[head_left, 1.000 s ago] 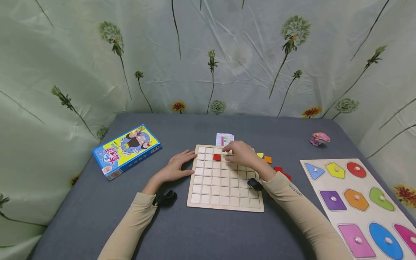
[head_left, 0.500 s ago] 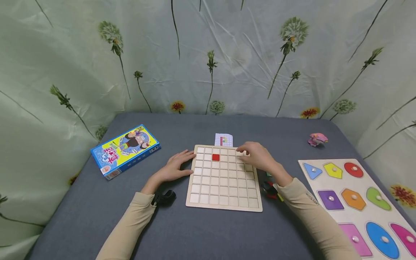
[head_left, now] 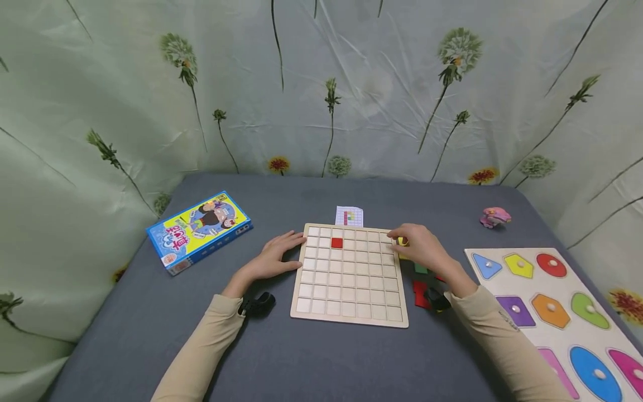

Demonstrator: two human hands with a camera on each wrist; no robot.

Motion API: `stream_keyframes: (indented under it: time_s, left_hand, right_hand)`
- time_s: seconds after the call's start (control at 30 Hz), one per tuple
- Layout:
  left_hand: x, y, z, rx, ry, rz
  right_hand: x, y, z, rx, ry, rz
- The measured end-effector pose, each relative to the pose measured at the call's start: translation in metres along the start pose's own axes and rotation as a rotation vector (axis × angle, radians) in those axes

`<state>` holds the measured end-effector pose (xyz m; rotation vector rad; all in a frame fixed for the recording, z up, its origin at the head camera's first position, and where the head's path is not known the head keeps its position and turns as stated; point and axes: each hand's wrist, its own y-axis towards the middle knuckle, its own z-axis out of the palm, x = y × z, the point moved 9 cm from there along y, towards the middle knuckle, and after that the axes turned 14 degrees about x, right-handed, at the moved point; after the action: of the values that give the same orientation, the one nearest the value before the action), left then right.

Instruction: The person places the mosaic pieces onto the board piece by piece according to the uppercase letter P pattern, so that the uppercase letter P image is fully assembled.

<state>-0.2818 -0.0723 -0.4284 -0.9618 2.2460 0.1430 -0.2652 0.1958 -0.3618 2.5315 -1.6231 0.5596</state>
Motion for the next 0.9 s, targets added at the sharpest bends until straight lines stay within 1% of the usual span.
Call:
stream_keyframes:
  time_s: [0.13,0.2,0.33,0.4,0.5,0.63,0.9]
  left_hand:
    - [-0.001,0.003,0.001,-0.009,0.006,0.001]
    - [-0.001,0.002,0.005,-0.005,0.005,0.003]
    - [0.000,-0.002,0.017,0.026,-0.003,-0.002]
    - [-0.001,-0.003,0.019,0.033,-0.005,-0.006]
    - [-0.002,-0.002,0.015,0.008,-0.015,0.000]
    - [-0.003,-0.001,0.007,-0.012,-0.005,0.005]
    - [-0.003,-0.001,0.002,-0.007,0.014,-0.002]
  right_hand:
    - [-0.009,-0.008,-0.001,-0.016,0.003,0.024]
    - [-0.014,-0.014,0.001,-0.019,0.009,0.032]
    - [-0.021,-0.027,0.009,0.006,0.022,0.055]
    - [-0.025,-0.032,0.010,0.010,0.020,0.068]
    - [-0.029,-0.034,0.006,-0.001,0.016,0.085]
    - [-0.034,-0.033,-0.001,-0.003,0.010,0.094]
    - [-0.044,-0.035,-0.001,0.025,0.010,0.107]
